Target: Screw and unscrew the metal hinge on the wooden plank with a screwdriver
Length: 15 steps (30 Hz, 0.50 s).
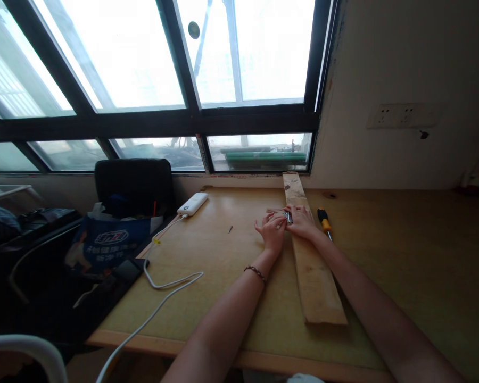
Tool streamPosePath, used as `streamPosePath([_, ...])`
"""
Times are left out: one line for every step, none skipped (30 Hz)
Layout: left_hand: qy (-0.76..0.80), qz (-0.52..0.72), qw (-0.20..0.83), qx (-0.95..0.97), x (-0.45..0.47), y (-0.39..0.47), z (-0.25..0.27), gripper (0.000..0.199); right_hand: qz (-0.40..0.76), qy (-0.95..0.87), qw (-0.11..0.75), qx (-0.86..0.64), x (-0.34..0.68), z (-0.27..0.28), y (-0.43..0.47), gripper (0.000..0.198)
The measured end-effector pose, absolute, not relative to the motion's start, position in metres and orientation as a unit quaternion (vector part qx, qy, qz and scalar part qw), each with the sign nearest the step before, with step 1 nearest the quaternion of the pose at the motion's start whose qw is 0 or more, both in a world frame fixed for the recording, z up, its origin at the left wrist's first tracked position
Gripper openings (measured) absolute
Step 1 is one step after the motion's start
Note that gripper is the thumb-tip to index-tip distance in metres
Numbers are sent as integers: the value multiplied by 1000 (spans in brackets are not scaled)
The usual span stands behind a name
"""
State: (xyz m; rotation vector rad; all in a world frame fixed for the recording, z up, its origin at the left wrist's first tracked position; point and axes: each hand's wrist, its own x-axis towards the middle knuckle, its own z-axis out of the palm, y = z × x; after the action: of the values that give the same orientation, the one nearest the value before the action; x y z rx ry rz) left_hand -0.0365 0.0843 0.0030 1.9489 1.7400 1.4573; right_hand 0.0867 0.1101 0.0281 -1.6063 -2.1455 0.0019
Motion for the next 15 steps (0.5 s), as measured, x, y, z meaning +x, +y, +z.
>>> streamPosePath([583, 483, 78, 648, -36, 84, 3, 12, 3, -778, 232, -583, 87, 28, 110, 59])
streamPosePath([587, 481, 82, 646, -36, 84, 3, 11, 5, -779, 237, -581, 87, 28, 111, 59])
streamPosePath([590, 481, 86, 643, -36, 85, 3, 11, 7, -779, 242, -578, 87, 28, 111, 58])
streamPosePath([593, 481, 90, 640, -36, 85, 3, 11, 10, -779, 247, -576, 87, 28, 111, 58])
streamPosePath([594, 482, 94, 637, -36, 85, 3, 11, 12, -779, 250, -576, 87, 28, 112, 57])
streamPosePath([596, 482, 99, 635, -36, 85, 3, 11, 13, -777, 252, -576, 88, 28, 112, 56])
streamPosePath([596, 483, 103, 633, -36, 85, 3, 11, 14, -776, 254, -577, 88, 28, 112, 56])
streamPosePath([596, 483, 107, 633, -36, 85, 3, 11, 14, -775, 255, -578, 88, 29, 112, 56])
streamPosePath([594, 482, 110, 635, -36, 85, 3, 12, 15, -775, 254, -578, 88, 29, 112, 56])
streamPosePath([592, 481, 110, 637, -35, 85, 3, 12, 16, -776, 253, -577, 88, 29, 112, 55])
streamPosePath([590, 480, 109, 640, -35, 85, 3, 13, 17, -776, 253, -577, 88, 29, 112, 54])
streamPosePath([589, 477, 106, 644, -35, 85, 4, 13, 17, -776, 253, -578, 87, 29, 112, 52])
streamPosePath([588, 475, 102, 647, -35, 85, 4, 14, 18, -775, 254, -579, 87, 29, 112, 50])
streamPosePath([588, 473, 100, 649, -35, 85, 4, 14, 19, -773, 255, -580, 87, 30, 112, 49])
streamPosePath([588, 472, 100, 649, -35, 85, 4, 13, 21, -772, 257, -581, 87, 30, 112, 48])
